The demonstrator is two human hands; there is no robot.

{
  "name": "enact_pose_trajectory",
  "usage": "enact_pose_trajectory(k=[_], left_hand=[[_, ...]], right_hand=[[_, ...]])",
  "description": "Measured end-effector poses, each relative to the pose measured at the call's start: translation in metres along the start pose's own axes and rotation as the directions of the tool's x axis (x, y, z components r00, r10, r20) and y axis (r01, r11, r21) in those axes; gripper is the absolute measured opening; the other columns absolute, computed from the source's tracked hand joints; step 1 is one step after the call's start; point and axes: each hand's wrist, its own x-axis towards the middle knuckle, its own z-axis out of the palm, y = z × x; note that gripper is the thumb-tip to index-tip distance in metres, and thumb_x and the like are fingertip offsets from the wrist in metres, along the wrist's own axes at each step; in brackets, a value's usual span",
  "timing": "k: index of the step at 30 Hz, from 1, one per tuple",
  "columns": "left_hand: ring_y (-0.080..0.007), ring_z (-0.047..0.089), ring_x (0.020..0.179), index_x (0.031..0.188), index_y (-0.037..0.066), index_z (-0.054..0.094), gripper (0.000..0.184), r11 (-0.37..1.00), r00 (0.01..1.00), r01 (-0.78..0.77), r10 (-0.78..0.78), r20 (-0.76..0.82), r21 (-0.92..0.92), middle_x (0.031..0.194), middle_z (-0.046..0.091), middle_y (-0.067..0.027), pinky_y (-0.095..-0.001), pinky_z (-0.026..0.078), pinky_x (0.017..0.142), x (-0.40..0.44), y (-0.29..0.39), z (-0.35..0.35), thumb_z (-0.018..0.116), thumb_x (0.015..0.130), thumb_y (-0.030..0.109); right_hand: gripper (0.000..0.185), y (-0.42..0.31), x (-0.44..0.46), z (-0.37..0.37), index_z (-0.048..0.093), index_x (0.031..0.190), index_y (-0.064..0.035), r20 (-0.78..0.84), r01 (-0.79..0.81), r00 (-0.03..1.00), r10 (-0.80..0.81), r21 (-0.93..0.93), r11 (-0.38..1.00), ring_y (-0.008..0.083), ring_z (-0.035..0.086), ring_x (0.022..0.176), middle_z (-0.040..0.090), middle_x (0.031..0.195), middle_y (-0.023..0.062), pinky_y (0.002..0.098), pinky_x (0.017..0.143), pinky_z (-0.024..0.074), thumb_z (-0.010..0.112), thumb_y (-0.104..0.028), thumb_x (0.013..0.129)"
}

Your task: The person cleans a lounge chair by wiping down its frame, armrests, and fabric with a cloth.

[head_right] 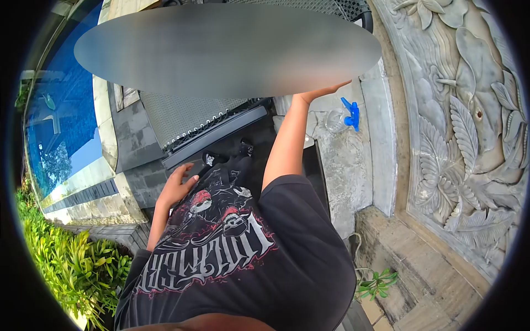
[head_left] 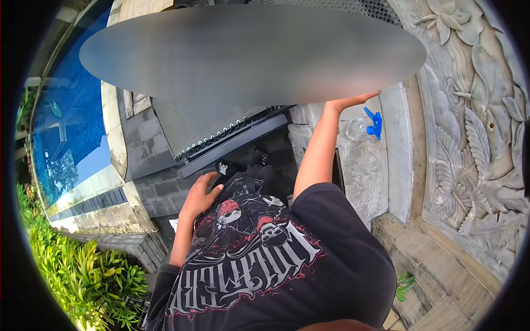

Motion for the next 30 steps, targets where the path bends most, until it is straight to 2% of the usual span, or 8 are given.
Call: enact_pose_trajectory(k=[7, 11, 15, 19, 22, 25, 27, 30], left_hand=[[-0.0358, 0.063, 0.116, 0.137, 0.003, 0.056, 0.055, 0.998, 0.998, 0.056, -0.056, 0.003, 0.029, 0.131, 0.061, -0.0203, -0.0424, 0.052, 0.097, -0.013, -0.007, -0.001, 0.071, 0.094, 0.033], [-0.0349, 0.064, 0.115, 0.138, 0.003, 0.055, 0.056, 0.997, 0.998, 0.057, -0.057, 0.012, 0.042, 0.130, 0.062, -0.0203, -0.0424, 0.052, 0.096, -0.018, -0.013, 0.001, 0.071, 0.094, 0.033], [-0.0345, 0.064, 0.115, 0.138, 0.003, 0.055, 0.055, 0.999, 0.999, 0.036, -0.037, 0.016, 0.033, 0.130, 0.062, -0.0206, -0.0418, 0.052, 0.097, -0.022, -0.010, 0.000, 0.071, 0.095, 0.033], [-0.0348, 0.063, 0.116, 0.138, 0.003, 0.055, 0.054, 1.000, 0.999, 0.024, -0.025, 0.031, 0.019, 0.130, 0.061, -0.0205, -0.0409, 0.052, 0.099, -0.023, -0.018, -0.004, 0.070, 0.095, 0.032], [-0.0341, 0.063, 0.118, 0.138, 0.003, 0.055, 0.054, 1.000, 0.999, -0.021, 0.020, 0.045, 0.016, 0.130, 0.062, -0.0199, -0.0405, 0.052, 0.099, -0.022, -0.032, -0.010, 0.070, 0.096, 0.032], [-0.0340, 0.062, 0.121, 0.138, 0.003, 0.055, 0.053, 0.999, 0.998, -0.041, 0.039, 0.059, 0.034, 0.131, 0.062, -0.0193, -0.0410, 0.051, 0.100, -0.022, -0.045, -0.025, 0.069, 0.096, 0.033], [-0.0346, 0.061, 0.123, 0.137, 0.004, 0.056, 0.052, 0.997, 0.998, -0.056, 0.054, 0.038, 0.059, 0.132, 0.062, -0.0189, -0.0416, 0.050, 0.101, -0.022, -0.056, -0.036, 0.068, 0.096, 0.033], [-0.0361, 0.059, 0.125, 0.135, 0.005, 0.057, 0.050, 0.998, 0.999, -0.038, 0.037, 0.029, 0.050, 0.134, 0.061, -0.0186, -0.0429, 0.049, 0.102, -0.020, -0.079, -0.051, 0.068, 0.095, 0.033]], right_hand=[[0.061, 0.045, -0.052, -0.009, 0.039, 0.126, 0.0062, 0.085, -0.076, 0.993, 0.078, -0.020, 0.997, 0.0364, 0.069, 0.098, 0.064, 0.111, 0.0255, 0.0471, 0.083, 0.0561, 0.080, -0.018, 0.088], [0.065, 0.067, -0.088, -0.023, 0.036, 0.130, 0.0077, 0.156, -0.054, 0.984, 0.081, -0.170, 0.984, 0.0429, 0.068, 0.101, 0.061, 0.115, 0.0288, 0.0506, 0.084, 0.0549, 0.079, -0.022, 0.090], [0.065, 0.098, -0.126, -0.049, 0.037, 0.129, 0.0106, 0.257, -0.119, 0.942, 0.218, -0.350, 0.929, 0.0520, 0.061, 0.109, 0.058, 0.115, 0.0351, 0.0526, 0.091, 0.0493, 0.075, -0.028, 0.093], [0.065, 0.112, -0.145, -0.096, 0.037, 0.135, 0.0092, 0.539, -0.015, 0.793, 0.284, -0.449, 0.894, 0.0533, 0.056, 0.113, 0.057, 0.117, 0.0340, 0.0528, 0.098, 0.0442, 0.073, -0.023, 0.092], [0.064, 0.101, -0.153, -0.124, 0.036, 0.136, 0.0072, 0.605, -0.006, 0.732, 0.313, -0.454, 0.891, 0.0506, 0.051, 0.122, 0.052, 0.126, 0.0320, 0.0527, 0.102, 0.0413, 0.072, -0.019, 0.090], [0.063, 0.078, -0.124, -0.130, 0.038, 0.135, 0.0046, 0.497, 0.051, 0.857, 0.136, -0.345, 0.937, 0.0484, 0.044, 0.129, 0.045, 0.135, 0.0313, 0.0525, 0.108, 0.0347, 0.073, -0.018, 0.088], [0.060, 0.059, -0.082, -0.121, 0.038, 0.135, 0.0030, 0.432, 0.201, 0.900, -0.057, -0.295, 0.934, 0.0463, 0.040, 0.129, 0.040, 0.137, 0.0287, 0.0532, 0.110, 0.0317, 0.072, -0.015, 0.088], [0.057, 0.009, -0.013, -0.088, 0.040, 0.134, 0.0010, 0.356, 0.506, 0.849, -0.390, -0.342, 0.792, 0.0428, 0.044, 0.118, 0.044, 0.125, 0.0240, 0.0528, 0.105, 0.0354, 0.071, -0.014, 0.089]])
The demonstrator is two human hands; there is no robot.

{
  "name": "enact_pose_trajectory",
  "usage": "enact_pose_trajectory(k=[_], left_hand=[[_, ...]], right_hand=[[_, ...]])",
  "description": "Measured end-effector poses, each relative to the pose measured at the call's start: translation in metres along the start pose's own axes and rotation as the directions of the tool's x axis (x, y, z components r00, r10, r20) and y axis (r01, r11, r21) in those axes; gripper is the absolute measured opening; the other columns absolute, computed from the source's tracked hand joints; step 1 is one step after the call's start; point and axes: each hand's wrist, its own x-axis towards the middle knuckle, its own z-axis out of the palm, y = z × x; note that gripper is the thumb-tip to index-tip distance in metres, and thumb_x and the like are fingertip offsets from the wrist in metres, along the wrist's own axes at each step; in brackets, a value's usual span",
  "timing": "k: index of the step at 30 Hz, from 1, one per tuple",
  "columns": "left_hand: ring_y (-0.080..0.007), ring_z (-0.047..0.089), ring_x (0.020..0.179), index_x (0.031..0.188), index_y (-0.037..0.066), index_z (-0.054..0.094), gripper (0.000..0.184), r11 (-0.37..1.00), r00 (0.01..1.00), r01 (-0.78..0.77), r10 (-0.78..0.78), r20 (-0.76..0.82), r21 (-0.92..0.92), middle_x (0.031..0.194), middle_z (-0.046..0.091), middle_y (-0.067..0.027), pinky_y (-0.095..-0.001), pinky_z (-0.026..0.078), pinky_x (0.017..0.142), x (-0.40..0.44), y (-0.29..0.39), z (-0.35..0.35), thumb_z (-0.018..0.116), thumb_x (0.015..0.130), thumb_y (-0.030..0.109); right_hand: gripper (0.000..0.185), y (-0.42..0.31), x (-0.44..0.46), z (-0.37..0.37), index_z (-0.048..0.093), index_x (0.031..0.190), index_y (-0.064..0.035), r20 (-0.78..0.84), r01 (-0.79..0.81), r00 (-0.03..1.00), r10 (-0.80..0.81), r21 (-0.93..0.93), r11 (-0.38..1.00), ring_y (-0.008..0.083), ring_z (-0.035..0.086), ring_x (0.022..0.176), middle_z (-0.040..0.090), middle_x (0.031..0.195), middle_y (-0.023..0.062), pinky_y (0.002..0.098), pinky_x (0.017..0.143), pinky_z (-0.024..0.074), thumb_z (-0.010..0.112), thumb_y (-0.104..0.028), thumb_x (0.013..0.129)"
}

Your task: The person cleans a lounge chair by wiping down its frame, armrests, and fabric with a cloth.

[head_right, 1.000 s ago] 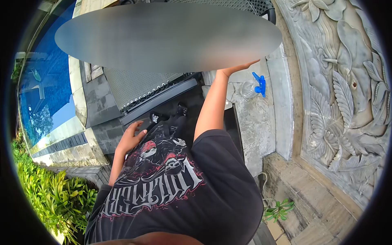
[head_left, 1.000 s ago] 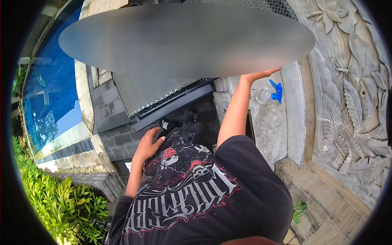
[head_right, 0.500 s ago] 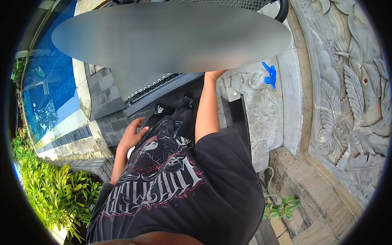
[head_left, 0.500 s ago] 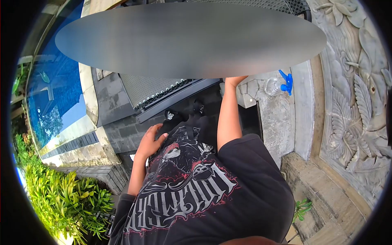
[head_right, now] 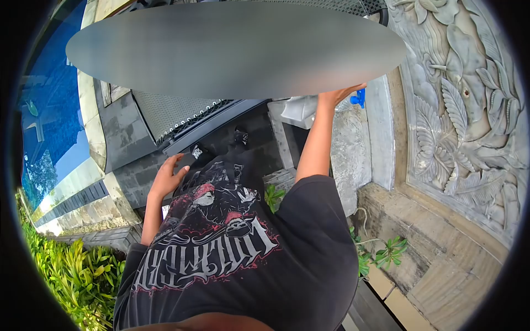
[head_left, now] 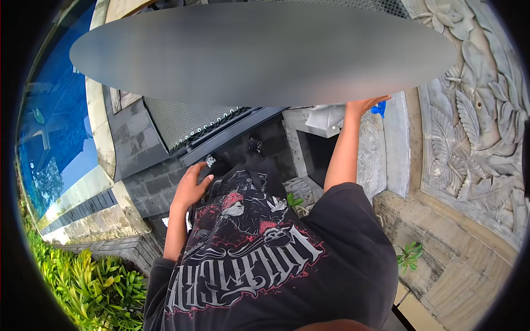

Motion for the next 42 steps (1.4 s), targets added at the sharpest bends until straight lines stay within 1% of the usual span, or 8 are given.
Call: enact_pose_trajectory(k=[3, 10, 20, 23, 31, 35, 39, 42], left_hand=[[-0.0370, 0.059, 0.123, 0.135, 0.005, 0.057, 0.050, 0.998, 1.000, -0.017, 0.018, -0.020, 0.054, 0.134, 0.061, -0.0182, -0.0420, 0.049, 0.101, 0.002, -0.032, -0.004, 0.068, 0.094, 0.032], [-0.0385, 0.060, 0.119, 0.133, 0.000, 0.058, 0.051, 0.999, 0.995, 0.033, -0.037, -0.091, -0.040, 0.130, 0.062, -0.0210, -0.0423, 0.048, 0.102, 0.006, -0.066, -0.003, 0.071, 0.093, 0.029], [-0.0385, 0.057, 0.124, 0.134, 0.004, 0.056, 0.042, 0.990, 0.848, -0.062, 0.119, -0.516, 0.127, 0.135, 0.058, -0.0203, -0.0454, 0.047, 0.101, 0.139, -0.128, 0.084, 0.061, 0.100, 0.028], [-0.0349, 0.061, 0.118, 0.129, 0.004, 0.059, 0.038, 0.993, 0.886, 0.068, -0.018, -0.464, 0.092, 0.129, 0.063, -0.0156, -0.0447, 0.051, 0.093, 0.181, -0.133, 0.094, 0.058, 0.101, 0.031], [-0.0278, 0.066, 0.093, 0.103, 0.010, 0.068, 0.022, 0.985, 0.811, 0.064, 0.041, -0.584, 0.158, 0.107, 0.067, -0.0038, -0.0405, 0.054, 0.076, 0.193, -0.130, 0.096, 0.064, 0.096, 0.031], [-0.0271, 0.066, 0.088, 0.100, 0.012, 0.068, 0.020, 0.990, 0.796, 0.081, 0.005, -0.605, 0.115, 0.103, 0.068, -0.0027, -0.0399, 0.054, 0.073, 0.196, -0.136, 0.100, 0.065, 0.094, 0.031], [-0.0265, 0.065, 0.081, 0.095, 0.013, 0.067, 0.018, 0.992, 0.789, 0.083, -0.007, -0.614, 0.096, 0.092, 0.066, -0.0020, -0.0398, 0.053, 0.069, 0.196, -0.138, 0.100, 0.066, 0.093, 0.031], [-0.0254, 0.065, 0.079, 0.093, 0.014, 0.067, 0.019, 0.992, 0.784, 0.081, -0.005, -0.621, 0.094, 0.089, 0.065, -0.0018, -0.0402, 0.053, 0.069, 0.196, -0.141, 0.101, 0.066, 0.092, 0.032]], right_hand=[[0.053, -0.013, 0.068, 0.011, 0.046, 0.132, -0.0063, -0.120, 0.302, 0.942, -0.314, -0.103, 0.948, 0.0406, 0.046, 0.111, 0.042, 0.118, 0.0198, 0.0528, 0.097, 0.0405, 0.073, -0.010, 0.086], [0.060, 0.009, 0.032, 0.039, 0.057, 0.130, -0.0187, 0.108, 0.495, 0.866, -0.489, -0.333, 0.802, 0.0351, 0.046, 0.109, 0.044, 0.122, 0.0143, 0.0472, 0.091, 0.0441, 0.080, -0.016, 0.076], [0.066, 0.021, -0.096, 0.052, 0.059, 0.138, -0.0141, 0.538, 0.564, 0.750, -0.384, -0.217, 0.797, 0.0363, 0.044, 0.117, 0.043, 0.129, 0.0141, 0.0467, 0.100, 0.0443, 0.076, -0.010, 0.074], [0.067, 0.028, -0.116, 0.056, 0.061, 0.137, -0.0150, 0.600, 0.599, 0.692, -0.402, -0.166, 0.783, 0.0364, 0.045, 0.116, 0.045, 0.130, 0.0137, 0.0463, 0.100, 0.0443, 0.075, -0.005, 0.072], [0.068, 0.025, -0.158, 0.074, 0.064, 0.133, -0.0212, 0.666, 0.587, 0.674, -0.320, -0.220, 0.779, 0.0364, 0.054, 0.107, 0.052, 0.126, 0.0124, 0.0441, 0.089, 0.0508, 0.078, -0.002, 0.068], [0.069, 0.029, -0.200, 0.085, 0.066, 0.129, -0.0218, 0.789, 0.630, 0.528, -0.314, -0.116, 0.768, 0.0329, 0.057, 0.108, 0.056, 0.125, 0.0075, 0.0431, 0.090, 0.0525, 0.078, 0.002, 0.066], [0.055, 0.011, -0.243, 0.099, 0.069, 0.124, -0.0171, 0.919, 0.522, 0.372, -0.131, -0.091, 0.848, 0.0332, 0.058, 0.110, 0.059, 0.128, 0.0102, 0.0417, 0.093, 0.0518, 0.066, 0.008, 0.075], [0.048, 0.008, -0.251, 0.092, 0.069, 0.127, -0.0179, 0.885, 0.552, 0.428, -0.183, -0.096, 0.828, 0.0321, 0.058, 0.109, 0.060, 0.132, 0.0057, 0.0407, 0.091, 0.0532, 0.060, 0.003, 0.085]])
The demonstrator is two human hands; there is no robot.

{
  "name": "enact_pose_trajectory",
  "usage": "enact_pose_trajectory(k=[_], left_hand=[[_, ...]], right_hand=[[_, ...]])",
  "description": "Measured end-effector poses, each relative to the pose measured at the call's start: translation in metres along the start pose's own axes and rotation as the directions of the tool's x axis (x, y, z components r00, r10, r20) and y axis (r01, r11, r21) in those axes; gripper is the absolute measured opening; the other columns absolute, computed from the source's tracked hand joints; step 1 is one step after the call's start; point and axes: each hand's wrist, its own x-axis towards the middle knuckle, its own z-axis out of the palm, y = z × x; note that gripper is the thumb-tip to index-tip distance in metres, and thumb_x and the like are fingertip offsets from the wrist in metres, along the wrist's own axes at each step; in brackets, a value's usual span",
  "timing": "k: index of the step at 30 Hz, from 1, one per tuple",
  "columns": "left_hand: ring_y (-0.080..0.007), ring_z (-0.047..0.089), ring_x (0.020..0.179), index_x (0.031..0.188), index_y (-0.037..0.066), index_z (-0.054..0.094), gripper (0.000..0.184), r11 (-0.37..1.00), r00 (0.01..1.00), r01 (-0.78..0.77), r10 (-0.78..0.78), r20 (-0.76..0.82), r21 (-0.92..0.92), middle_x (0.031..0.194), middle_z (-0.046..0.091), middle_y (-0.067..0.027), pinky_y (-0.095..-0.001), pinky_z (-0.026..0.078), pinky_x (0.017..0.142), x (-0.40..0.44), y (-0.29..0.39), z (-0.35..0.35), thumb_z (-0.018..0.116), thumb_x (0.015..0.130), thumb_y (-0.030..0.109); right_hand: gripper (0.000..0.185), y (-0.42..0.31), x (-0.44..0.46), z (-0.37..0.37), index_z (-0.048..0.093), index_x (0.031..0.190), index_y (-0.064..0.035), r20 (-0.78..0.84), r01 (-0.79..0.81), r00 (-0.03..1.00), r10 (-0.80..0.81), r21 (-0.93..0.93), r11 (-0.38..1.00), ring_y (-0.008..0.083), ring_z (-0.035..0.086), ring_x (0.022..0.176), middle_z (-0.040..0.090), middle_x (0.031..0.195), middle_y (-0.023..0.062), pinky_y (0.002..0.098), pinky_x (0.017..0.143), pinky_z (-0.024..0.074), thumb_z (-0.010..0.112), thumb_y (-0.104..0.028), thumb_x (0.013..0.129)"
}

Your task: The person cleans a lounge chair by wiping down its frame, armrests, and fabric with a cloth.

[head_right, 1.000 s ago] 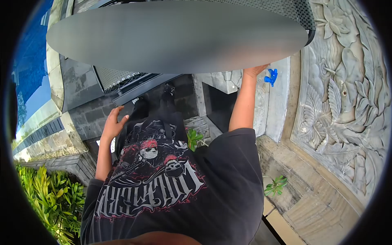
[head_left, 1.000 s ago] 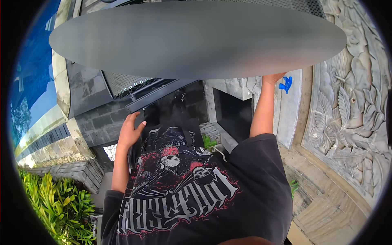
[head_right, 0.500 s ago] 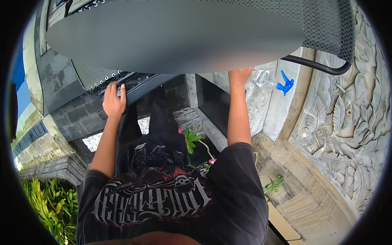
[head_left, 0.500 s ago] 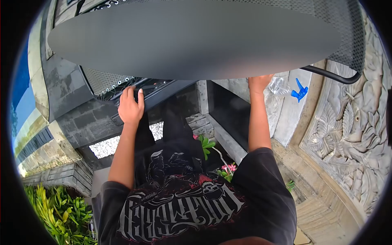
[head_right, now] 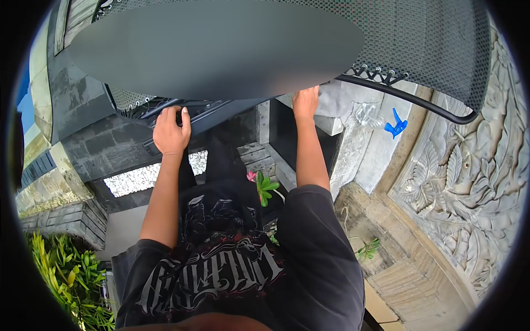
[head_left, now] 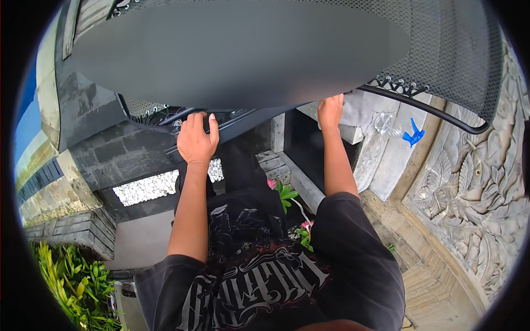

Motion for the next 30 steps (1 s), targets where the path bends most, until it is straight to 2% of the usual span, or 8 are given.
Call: enact_pose_trajectory(k=[3, 7, 9, 12, 18, 22, 26, 30], left_hand=[[-0.0243, 0.065, 0.080, 0.092, 0.014, 0.068, 0.019, 1.000, 1.000, 0.007, -0.007, 0.007, -0.006, 0.089, 0.066, -0.0010, -0.0396, 0.053, 0.070, 0.000, -0.001, 0.000, 0.066, 0.092, 0.034], [-0.0238, 0.065, 0.079, 0.092, 0.015, 0.068, 0.019, 1.000, 1.000, 0.018, -0.017, 0.011, -0.012, 0.087, 0.066, -0.0005, -0.0388, 0.052, 0.071, -0.001, -0.001, 0.000, 0.066, 0.092, 0.033], [-0.0237, 0.065, 0.079, 0.092, 0.015, 0.068, 0.018, 1.000, 1.000, 0.006, -0.006, 0.006, -0.009, 0.087, 0.065, -0.0004, -0.0387, 0.052, 0.070, -0.001, -0.001, 0.001, 0.067, 0.092, 0.033], [-0.0240, 0.065, 0.078, 0.090, 0.015, 0.067, 0.018, 1.000, 1.000, -0.006, 0.006, -0.001, -0.003, 0.086, 0.065, -0.0007, -0.0392, 0.052, 0.070, -0.002, -0.001, 0.001, 0.067, 0.091, 0.033], [-0.0250, 0.064, 0.075, 0.088, 0.014, 0.067, 0.018, 1.000, 1.000, -0.015, 0.015, -0.018, 0.012, 0.083, 0.064, -0.0022, -0.0406, 0.052, 0.067, 0.000, 0.002, 0.000, 0.068, 0.091, 0.031], [-0.0254, 0.064, 0.074, 0.085, 0.013, 0.067, 0.018, 1.000, 0.999, -0.021, 0.021, -0.036, 0.020, 0.082, 0.064, -0.0028, -0.0406, 0.052, 0.066, 0.000, 0.004, 0.000, 0.068, 0.091, 0.031], [-0.0259, 0.065, 0.073, 0.086, 0.013, 0.068, 0.017, 1.000, 1.000, -0.023, 0.023, -0.022, 0.012, 0.082, 0.065, -0.0033, -0.0406, 0.051, 0.066, -0.002, 0.003, 0.002, 0.067, 0.091, 0.030], [-0.0257, 0.065, 0.074, 0.085, 0.013, 0.067, 0.017, 0.999, 0.999, -0.028, 0.029, -0.039, 0.031, 0.082, 0.066, -0.0029, -0.0407, 0.051, 0.066, -0.004, 0.002, 0.004, 0.067, 0.091, 0.029]], right_hand=[[0.050, 0.017, -0.001, -0.031, 0.068, 0.129, -0.0173, -0.015, -0.012, 1.000, 0.012, -0.043, 0.999, 0.0335, 0.059, 0.110, 0.061, 0.132, 0.0081, 0.0424, 0.093, 0.0521, 0.058, 0.004, 0.085], [0.053, 0.064, 0.010, -0.106, 0.069, 0.129, -0.0177, -0.215, 0.038, 0.973, -0.086, -0.219, 0.975, 0.0348, 0.060, 0.107, 0.062, 0.129, 0.0125, 0.0430, 0.090, 0.0522, 0.059, 0.006, 0.082], [0.053, 0.075, 0.018, -0.151, 0.069, 0.128, -0.0171, -0.299, -0.048, 0.953, -0.042, -0.287, 0.957, 0.0353, 0.061, 0.106, 0.062, 0.128, 0.0137, 0.0429, 0.089, 0.0525, 0.060, 0.006, 0.080], [0.052, 0.080, 0.029, -0.185, 0.071, 0.121, -0.0161, -0.271, -0.083, 0.962, -0.013, -0.340, 0.937, 0.0345, 0.061, 0.104, 0.063, 0.125, 0.0120, 0.0427, 0.086, 0.0528, 0.060, 0.006, 0.076], [0.044, 0.059, 0.042, -0.138, 0.070, 0.117, -0.0113, -0.299, -0.143, 0.953, 0.049, -0.300, 0.943, 0.0365, 0.057, 0.103, 0.057, 0.126, 0.0120, 0.0438, 0.085, 0.0529, 0.064, 0.001, 0.074], [0.047, 0.056, 0.046, -0.120, 0.071, 0.117, -0.0135, -0.344, -0.192, 0.936, 0.074, -0.325, 0.926, 0.0350, 0.057, 0.101, 0.057, 0.123, 0.0098, 0.0420, 0.083, 0.0530, 0.066, 0.002, 0.073], [0.047, 0.052, 0.035, -0.089, 0.071, 0.116, -0.0144, -0.295, -0.144, 0.954, 0.050, -0.307, 0.941, 0.0324, 0.057, 0.100, 0.058, 0.121, 0.0082, 0.0402, 0.082, 0.0537, 0.069, 0.002, 0.072], [0.049, 0.037, 0.036, -0.059, 0.071, 0.117, -0.0140, -0.288, -0.153, 0.953, 0.094, -0.190, 0.970, 0.0338, 0.056, 0.101, 0.057, 0.121, 0.0087, 0.0410, 0.084, 0.0537, 0.071, 0.004, 0.071]])
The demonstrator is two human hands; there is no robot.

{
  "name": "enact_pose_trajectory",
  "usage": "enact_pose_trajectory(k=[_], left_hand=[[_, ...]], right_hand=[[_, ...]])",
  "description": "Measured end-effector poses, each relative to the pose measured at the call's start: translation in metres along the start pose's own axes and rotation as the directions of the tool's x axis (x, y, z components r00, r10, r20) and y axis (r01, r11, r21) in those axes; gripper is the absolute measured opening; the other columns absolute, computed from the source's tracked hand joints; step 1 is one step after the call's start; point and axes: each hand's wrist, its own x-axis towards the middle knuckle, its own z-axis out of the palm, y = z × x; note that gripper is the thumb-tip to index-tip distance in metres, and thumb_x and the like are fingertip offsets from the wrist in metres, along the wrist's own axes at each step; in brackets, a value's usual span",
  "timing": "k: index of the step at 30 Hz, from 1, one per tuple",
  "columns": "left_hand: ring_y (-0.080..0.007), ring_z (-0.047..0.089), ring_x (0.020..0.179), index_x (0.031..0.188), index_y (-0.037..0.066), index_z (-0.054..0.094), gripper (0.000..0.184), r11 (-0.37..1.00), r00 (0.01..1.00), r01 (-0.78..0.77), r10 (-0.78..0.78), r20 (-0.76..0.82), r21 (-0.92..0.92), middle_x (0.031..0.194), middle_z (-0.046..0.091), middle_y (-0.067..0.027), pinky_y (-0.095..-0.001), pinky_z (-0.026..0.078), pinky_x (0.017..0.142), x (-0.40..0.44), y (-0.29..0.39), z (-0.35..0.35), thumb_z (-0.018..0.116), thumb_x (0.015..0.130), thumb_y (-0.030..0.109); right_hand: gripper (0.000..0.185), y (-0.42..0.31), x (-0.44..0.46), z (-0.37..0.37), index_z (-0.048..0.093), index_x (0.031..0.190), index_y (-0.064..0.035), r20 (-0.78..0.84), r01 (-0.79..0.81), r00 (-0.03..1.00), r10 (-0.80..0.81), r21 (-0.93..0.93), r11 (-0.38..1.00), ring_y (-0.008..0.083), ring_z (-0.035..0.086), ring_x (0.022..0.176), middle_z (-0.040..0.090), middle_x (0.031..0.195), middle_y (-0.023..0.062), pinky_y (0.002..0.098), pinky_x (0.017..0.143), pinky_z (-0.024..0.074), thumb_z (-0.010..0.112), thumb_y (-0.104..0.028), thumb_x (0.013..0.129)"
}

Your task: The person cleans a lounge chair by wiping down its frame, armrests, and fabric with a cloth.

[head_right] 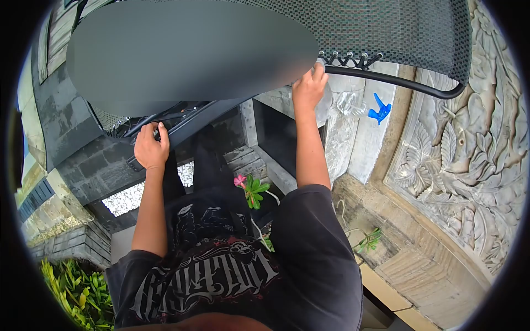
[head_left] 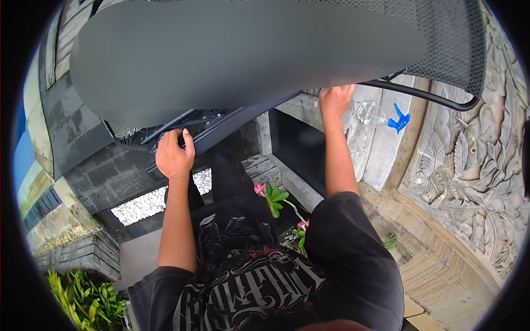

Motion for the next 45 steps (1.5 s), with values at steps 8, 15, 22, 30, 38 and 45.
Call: enact_pose_trajectory(k=[8, 15, 22, 30, 38, 45], left_hand=[[-0.0261, 0.065, 0.075, 0.083, 0.014, 0.067, 0.017, 1.000, 1.000, -0.003, 0.003, -0.006, -0.016, 0.081, 0.066, -0.0026, -0.0407, 0.051, 0.066, 0.001, 0.002, -0.001, 0.066, 0.090, 0.029], [-0.0259, 0.064, 0.073, 0.082, 0.014, 0.066, 0.016, 1.000, 0.999, -0.021, 0.021, -0.025, -0.008, 0.080, 0.065, -0.0026, -0.0409, 0.051, 0.065, 0.001, -0.001, 0.000, 0.067, 0.089, 0.028], [-0.0251, 0.065, 0.074, 0.083, 0.015, 0.066, 0.013, 1.000, 1.000, -0.013, 0.013, -0.028, 0.000, 0.081, 0.066, -0.0016, -0.0402, 0.051, 0.065, 0.000, -0.001, 0.000, 0.068, 0.090, 0.026], [-0.0215, 0.063, 0.069, 0.080, 0.015, 0.066, 0.012, 1.000, 0.995, 0.001, -0.003, -0.105, -0.021, 0.075, 0.062, 0.0014, -0.0375, 0.050, 0.062, -0.002, -0.002, 0.004, 0.070, 0.085, 0.024], [-0.0232, 0.064, 0.070, 0.081, 0.014, 0.067, 0.007, 0.998, 0.989, -0.001, -0.008, -0.146, -0.063, 0.077, 0.065, 0.0002, -0.0367, 0.051, 0.063, 0.001, -0.002, 0.001, 0.071, 0.083, 0.018], [-0.0183, 0.061, 0.068, 0.081, 0.015, 0.065, 0.008, 0.999, 0.983, -0.001, -0.008, -0.183, -0.050, 0.077, 0.062, 0.0033, -0.0330, 0.048, 0.061, -0.001, -0.005, 0.006, 0.071, 0.082, 0.019]], right_hand=[[0.053, 0.014, 0.002, -0.022, 0.069, 0.121, -0.0153, 0.069, 0.088, 0.993, -0.096, 0.111, 0.990, 0.0326, 0.059, 0.102, 0.057, 0.120, 0.0091, 0.0430, 0.083, 0.0545, 0.072, 0.001, 0.070], [0.051, 0.003, 0.006, -0.022, 0.069, 0.120, -0.0138, 0.211, 0.172, 0.955, -0.206, 0.171, 0.970, 0.0312, 0.059, 0.102, 0.058, 0.117, 0.0082, 0.0426, 0.083, 0.0555, 0.072, 0.000, 0.071], [0.045, -0.027, -0.006, 0.023, 0.071, 0.119, -0.0100, 0.349, 0.218, 0.892, -0.288, 0.225, 0.950, 0.0316, 0.061, 0.103, 0.060, 0.114, 0.0080, 0.0429, 0.084, 0.0573, 0.069, 0.000, 0.075], [0.037, -0.049, 0.013, 0.068, 0.074, 0.109, -0.0068, 0.595, 0.259, 0.722, -0.354, 0.242, 0.935, 0.0393, 0.068, 0.101, 0.068, 0.109, 0.0161, 0.0473, 0.087, 0.0583, 0.069, 0.000, 0.072], [0.025, -0.114, 0.049, 0.093, 0.075, 0.104, -0.0018, 0.846, 0.460, 0.449, -0.286, 0.055, 0.886, 0.0394, 0.071, 0.105, 0.072, 0.112, 0.0235, 0.0453, 0.088, 0.0601, 0.071, -0.008, 0.080], [0.027, -0.151, 0.032, 0.142, 0.075, 0.111, -0.0021, 0.903, 0.504, 0.329, -0.275, 0.078, 0.860, 0.0368, 0.069, 0.114, 0.072, 0.118, 0.0209, 0.0439, 0.093, 0.0590, 0.068, -0.011, 0.087]])
